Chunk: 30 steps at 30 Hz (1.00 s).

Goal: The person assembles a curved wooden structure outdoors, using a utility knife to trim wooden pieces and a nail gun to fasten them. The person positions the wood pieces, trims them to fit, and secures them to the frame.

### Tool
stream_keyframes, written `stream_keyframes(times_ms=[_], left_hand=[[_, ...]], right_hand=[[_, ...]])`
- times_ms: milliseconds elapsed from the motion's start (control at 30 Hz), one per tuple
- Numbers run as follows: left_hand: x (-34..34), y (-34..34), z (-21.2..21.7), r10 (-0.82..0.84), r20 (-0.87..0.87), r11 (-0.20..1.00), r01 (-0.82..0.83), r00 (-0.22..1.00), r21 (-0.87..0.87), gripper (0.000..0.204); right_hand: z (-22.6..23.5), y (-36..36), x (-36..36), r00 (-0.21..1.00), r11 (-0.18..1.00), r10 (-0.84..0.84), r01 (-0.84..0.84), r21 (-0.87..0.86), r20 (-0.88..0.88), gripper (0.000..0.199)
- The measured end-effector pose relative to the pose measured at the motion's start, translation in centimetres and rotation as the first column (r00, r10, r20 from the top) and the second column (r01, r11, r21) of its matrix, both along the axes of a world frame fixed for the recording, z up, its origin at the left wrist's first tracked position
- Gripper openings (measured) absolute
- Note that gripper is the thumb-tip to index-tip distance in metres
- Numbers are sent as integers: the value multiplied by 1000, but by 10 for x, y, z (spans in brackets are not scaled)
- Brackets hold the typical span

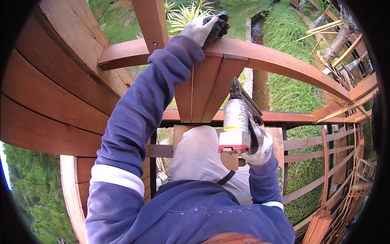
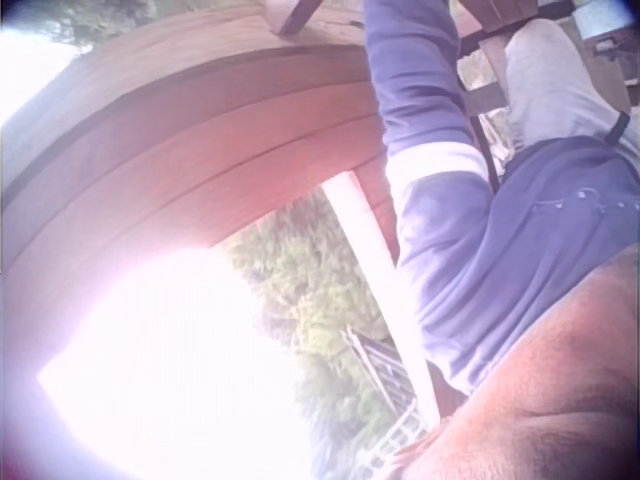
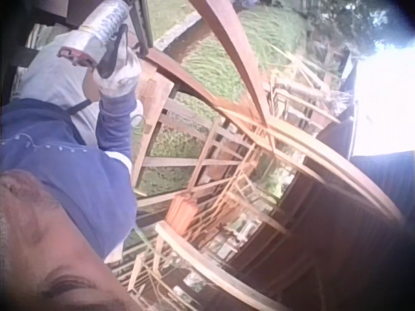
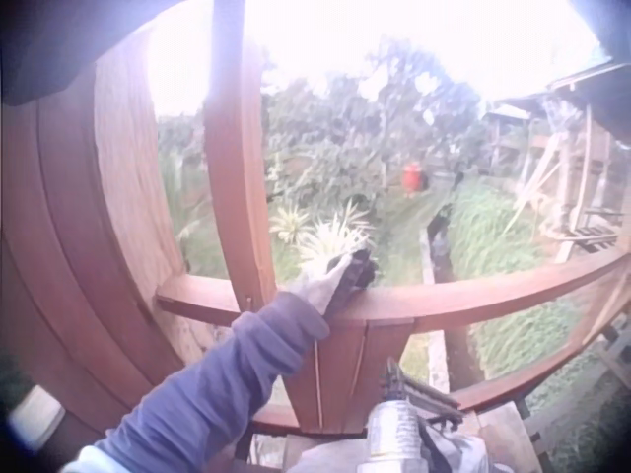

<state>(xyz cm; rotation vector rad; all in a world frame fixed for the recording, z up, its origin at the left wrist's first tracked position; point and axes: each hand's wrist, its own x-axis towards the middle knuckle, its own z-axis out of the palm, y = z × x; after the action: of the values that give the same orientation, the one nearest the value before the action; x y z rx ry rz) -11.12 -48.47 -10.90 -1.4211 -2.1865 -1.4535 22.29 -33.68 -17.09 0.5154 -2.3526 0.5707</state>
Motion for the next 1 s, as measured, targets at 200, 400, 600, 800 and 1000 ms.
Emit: stream_keyframes(times_ms=[200,400,600,800,1000], left_hand=[[14,-4,14,34,147,998,-41,989,49,28],[27,-6,19,37,83,987,-50,996,153,33],[28,-2,21,-25,225,983,-18,974,185,33],[18,-4,22,-149,436,961,26,888,277,52],[27,-7,30,-254,582,901,-30,772,433,46]], right_hand=[[-9,-16,-35,1000,1000,2,-2,-26,-31,83],[-13,-15,-41,999,996,-18,14,-88,-43,81],[-14,-14,-39,1000,986,-29,29,-165,2,79],[3,-4,-16,995,985,-76,85,-153,62,77],[-5,46,84,910,918,-395,396,16,123,79]])
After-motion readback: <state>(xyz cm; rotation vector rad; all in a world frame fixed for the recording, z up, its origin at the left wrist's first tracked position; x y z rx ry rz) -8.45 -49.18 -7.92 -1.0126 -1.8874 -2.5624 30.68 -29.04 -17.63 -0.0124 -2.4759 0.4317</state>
